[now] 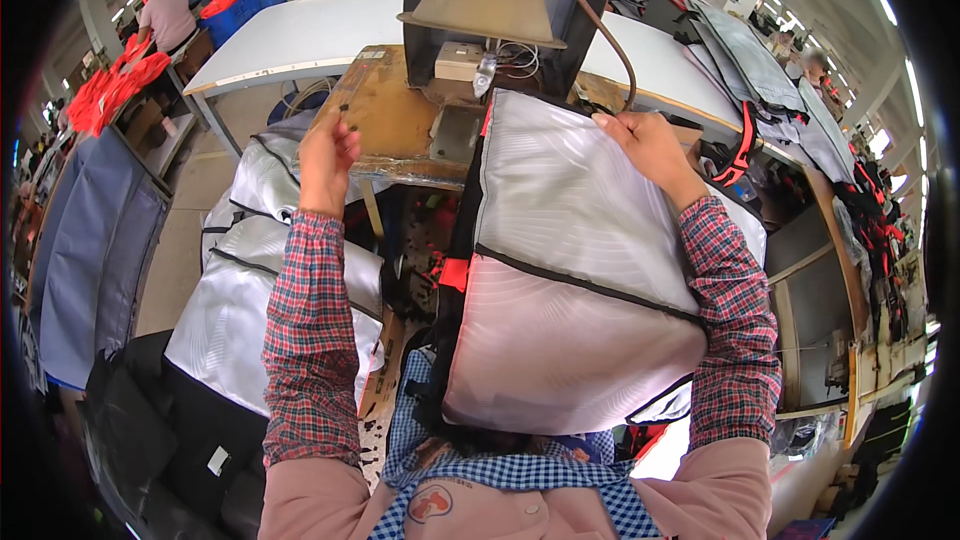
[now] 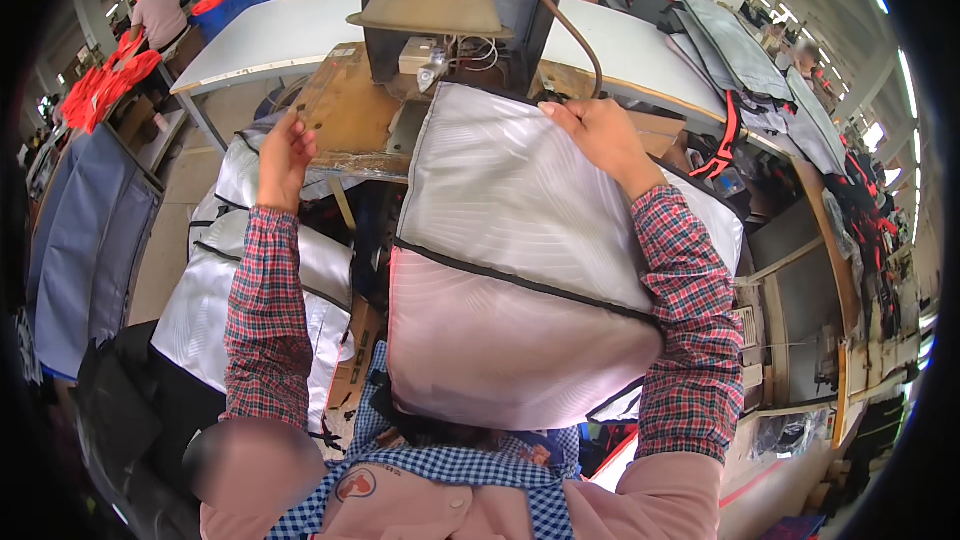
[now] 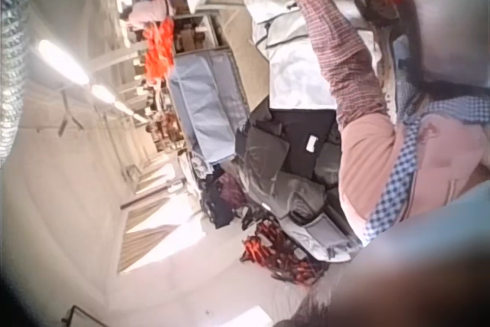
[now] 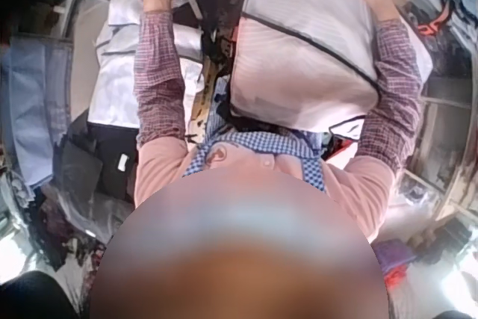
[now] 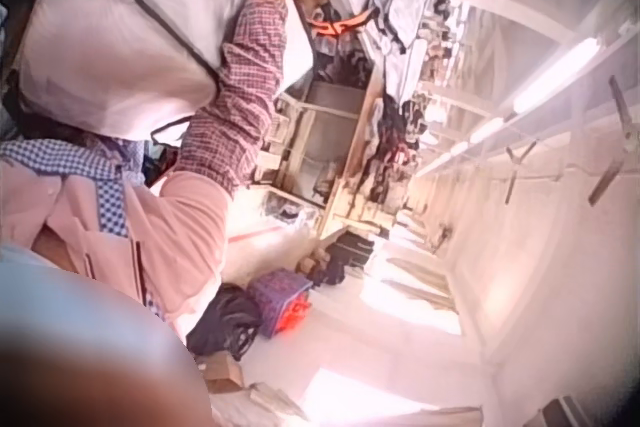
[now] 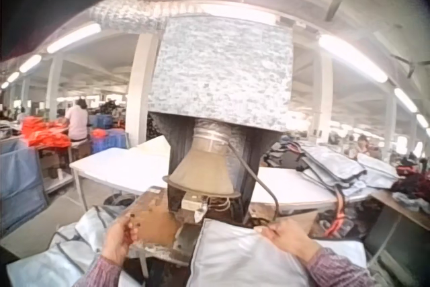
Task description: Sewing components of fabric bags using a sewing machine in a factory setting.
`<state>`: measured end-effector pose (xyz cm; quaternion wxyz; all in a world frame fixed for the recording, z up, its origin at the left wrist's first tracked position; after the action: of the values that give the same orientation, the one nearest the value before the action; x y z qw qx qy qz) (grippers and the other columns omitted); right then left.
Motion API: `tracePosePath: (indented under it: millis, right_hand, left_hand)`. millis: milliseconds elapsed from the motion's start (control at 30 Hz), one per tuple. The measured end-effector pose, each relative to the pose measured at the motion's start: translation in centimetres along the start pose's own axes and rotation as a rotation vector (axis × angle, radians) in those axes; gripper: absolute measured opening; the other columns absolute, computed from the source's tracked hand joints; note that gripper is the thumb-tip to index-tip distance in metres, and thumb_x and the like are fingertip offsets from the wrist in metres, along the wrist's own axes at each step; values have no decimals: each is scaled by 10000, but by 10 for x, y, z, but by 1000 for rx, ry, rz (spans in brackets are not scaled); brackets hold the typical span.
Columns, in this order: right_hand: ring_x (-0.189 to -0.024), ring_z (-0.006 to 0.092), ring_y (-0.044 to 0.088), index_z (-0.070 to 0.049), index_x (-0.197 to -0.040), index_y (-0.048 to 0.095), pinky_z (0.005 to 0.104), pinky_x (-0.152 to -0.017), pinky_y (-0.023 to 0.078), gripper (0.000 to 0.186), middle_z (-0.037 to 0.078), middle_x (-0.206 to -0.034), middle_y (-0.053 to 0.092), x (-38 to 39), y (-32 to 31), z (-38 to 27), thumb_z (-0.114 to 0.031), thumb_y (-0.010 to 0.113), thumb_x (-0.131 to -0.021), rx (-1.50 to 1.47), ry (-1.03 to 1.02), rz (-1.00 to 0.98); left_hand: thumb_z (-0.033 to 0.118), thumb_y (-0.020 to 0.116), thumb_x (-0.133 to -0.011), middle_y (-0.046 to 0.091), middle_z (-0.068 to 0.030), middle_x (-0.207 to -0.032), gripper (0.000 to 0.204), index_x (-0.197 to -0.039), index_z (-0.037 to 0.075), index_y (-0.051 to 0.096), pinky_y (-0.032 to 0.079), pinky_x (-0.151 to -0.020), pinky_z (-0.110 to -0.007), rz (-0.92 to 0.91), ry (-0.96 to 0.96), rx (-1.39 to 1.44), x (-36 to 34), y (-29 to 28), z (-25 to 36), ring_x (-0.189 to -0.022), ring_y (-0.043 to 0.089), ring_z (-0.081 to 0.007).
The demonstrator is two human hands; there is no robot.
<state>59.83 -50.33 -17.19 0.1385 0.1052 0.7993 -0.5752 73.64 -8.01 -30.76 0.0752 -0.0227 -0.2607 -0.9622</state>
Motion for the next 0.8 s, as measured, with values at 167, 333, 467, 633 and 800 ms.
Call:
tracePosePath:
  millis: [167,333,467,633,800]
  right_hand:
    - [-607,404,564,22,-770,639,442,-592,452,567,234,-633,559,0,0,-12,-510,541,-938,89,7,-28]
    - [-595,396,553,25,-766,634,424,-575,442,533,232,-628,547,36,-24,-11,-471,551,-944,86,1,18]
    - [-494,290,429,34,-737,586,382,-522,398,473,185,-569,478,87,-60,2,-385,574,-957,30,11,158]
    - [-550,109,340,29,-725,528,314,-495,345,410,92,-573,380,160,-96,26,-301,598,-959,-3,96,251]
    - [-565,93,349,35,-759,560,295,-504,356,372,68,-574,392,214,-111,35,-272,592,-967,-70,146,312]
  left_hand:
    - [241,630,-920,578,18,-757,166,-954,79,621,470,-554,-253,97,-8,7,14,-94,1,-653,583,-116]
    - [264,658,-901,560,21,-756,200,-970,79,630,458,-561,-273,277,-29,-14,43,-187,-8,-641,567,-119]
    - [295,676,-887,541,19,-720,221,-919,83,624,446,-539,-255,302,-23,-133,69,-230,-32,-634,560,-115]
    - [295,697,-846,617,-65,-846,281,-972,49,644,495,-570,-299,154,-278,-919,92,-246,-67,-744,628,-160]
    - [114,644,-750,641,-202,-1075,348,-1097,86,663,478,-914,-428,-75,686,-1909,176,-102,-26,-1030,599,-368]
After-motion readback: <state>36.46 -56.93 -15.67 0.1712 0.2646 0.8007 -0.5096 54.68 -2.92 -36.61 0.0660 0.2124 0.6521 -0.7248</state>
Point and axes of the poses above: each hand's wrist, its own x-axis away from the middle knuckle, its own y-axis out of the palm, z = x × y, the point moved 10 cm from there along -x, towards the middle knuckle
